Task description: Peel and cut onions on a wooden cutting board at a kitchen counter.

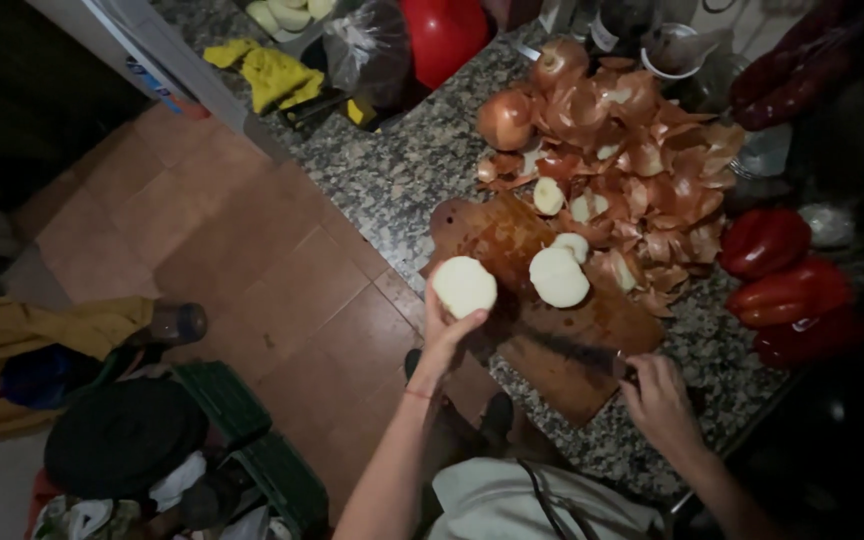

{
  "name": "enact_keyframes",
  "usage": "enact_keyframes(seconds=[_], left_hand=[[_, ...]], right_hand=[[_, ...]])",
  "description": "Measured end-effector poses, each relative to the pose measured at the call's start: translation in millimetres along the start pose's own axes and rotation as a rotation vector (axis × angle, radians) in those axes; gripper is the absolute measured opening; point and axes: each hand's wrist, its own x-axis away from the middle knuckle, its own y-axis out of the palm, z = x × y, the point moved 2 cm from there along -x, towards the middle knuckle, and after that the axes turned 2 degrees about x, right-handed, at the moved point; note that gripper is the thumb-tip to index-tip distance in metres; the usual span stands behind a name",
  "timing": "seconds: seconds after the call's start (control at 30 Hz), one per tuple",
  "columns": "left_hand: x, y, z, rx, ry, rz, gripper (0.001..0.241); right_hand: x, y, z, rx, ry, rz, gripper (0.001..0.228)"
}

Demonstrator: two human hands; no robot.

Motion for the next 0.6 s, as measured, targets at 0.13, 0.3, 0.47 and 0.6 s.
enact_keyframes(seconds=[0.13, 0.3, 0.47, 0.6], left_hand=[[15, 2, 47, 0.142, -0.031, 0.026, 0.102], [25, 16, 91, 0.291, -0.083, -0.099, 0.102], [18, 1, 95, 0.575, -0.106, -0.134, 0.075], [-11, -34, 64, 0.766, -0.205, -0.079, 0.065]], right_hand=[[-17, 2, -6, 0.105, -0.032, -0.27, 0.032], [-69, -7, -28, -0.048, -0.068, -0.137, 0.058], [-139, 20, -43, -0.381, 0.358, -0.07, 0.082], [-153, 54, -42, -0.397, 0.475, -0.028, 0.066]])
